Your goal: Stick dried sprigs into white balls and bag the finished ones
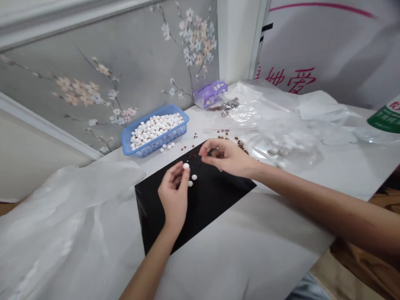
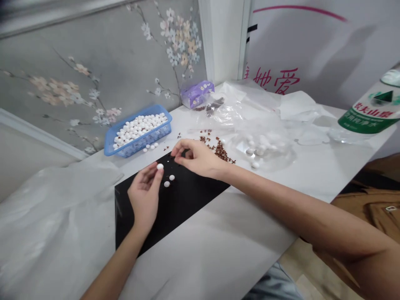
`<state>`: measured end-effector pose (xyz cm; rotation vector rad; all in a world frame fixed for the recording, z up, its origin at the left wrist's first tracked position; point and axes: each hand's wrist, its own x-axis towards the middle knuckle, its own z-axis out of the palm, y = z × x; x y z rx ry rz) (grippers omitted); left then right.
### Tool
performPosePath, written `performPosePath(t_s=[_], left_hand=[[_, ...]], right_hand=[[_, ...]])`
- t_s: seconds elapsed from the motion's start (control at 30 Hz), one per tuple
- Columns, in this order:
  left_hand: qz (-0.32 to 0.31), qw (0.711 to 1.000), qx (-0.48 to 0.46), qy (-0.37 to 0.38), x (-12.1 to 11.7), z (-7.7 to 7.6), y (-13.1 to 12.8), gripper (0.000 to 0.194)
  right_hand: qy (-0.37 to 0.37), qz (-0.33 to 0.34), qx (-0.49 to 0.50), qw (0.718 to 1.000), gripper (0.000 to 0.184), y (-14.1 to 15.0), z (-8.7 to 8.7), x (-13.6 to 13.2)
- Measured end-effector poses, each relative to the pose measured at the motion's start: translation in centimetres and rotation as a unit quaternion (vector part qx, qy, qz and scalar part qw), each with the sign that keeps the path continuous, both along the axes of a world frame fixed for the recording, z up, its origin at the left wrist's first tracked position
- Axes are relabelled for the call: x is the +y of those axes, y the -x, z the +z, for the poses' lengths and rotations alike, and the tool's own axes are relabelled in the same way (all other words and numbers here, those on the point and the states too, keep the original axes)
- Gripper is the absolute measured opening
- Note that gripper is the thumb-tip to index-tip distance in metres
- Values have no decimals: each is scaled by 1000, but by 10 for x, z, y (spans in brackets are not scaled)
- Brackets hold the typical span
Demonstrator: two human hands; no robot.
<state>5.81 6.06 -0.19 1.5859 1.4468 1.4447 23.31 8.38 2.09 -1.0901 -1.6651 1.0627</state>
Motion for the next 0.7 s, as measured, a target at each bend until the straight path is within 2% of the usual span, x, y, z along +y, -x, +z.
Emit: performPosePath(t_s=[0.1,0.2,0.37,0.7], left_hand=[[-18,998,-45,29,-20,-1,-7,23],[-26,997,-58,31,-22,-1,-6,21],[-53,996,-71,29,-20,-4,-4,19],[-37,998,-52,18,-20,-5,-5,19]], right_hand=[[84,70,156,982,20,11,-3,-7],[113,85,217,966,26,16,-7,-10],[123,90,236,960,29,15,-9,-9],[132,70,234,961,26,15,-12,-9]])
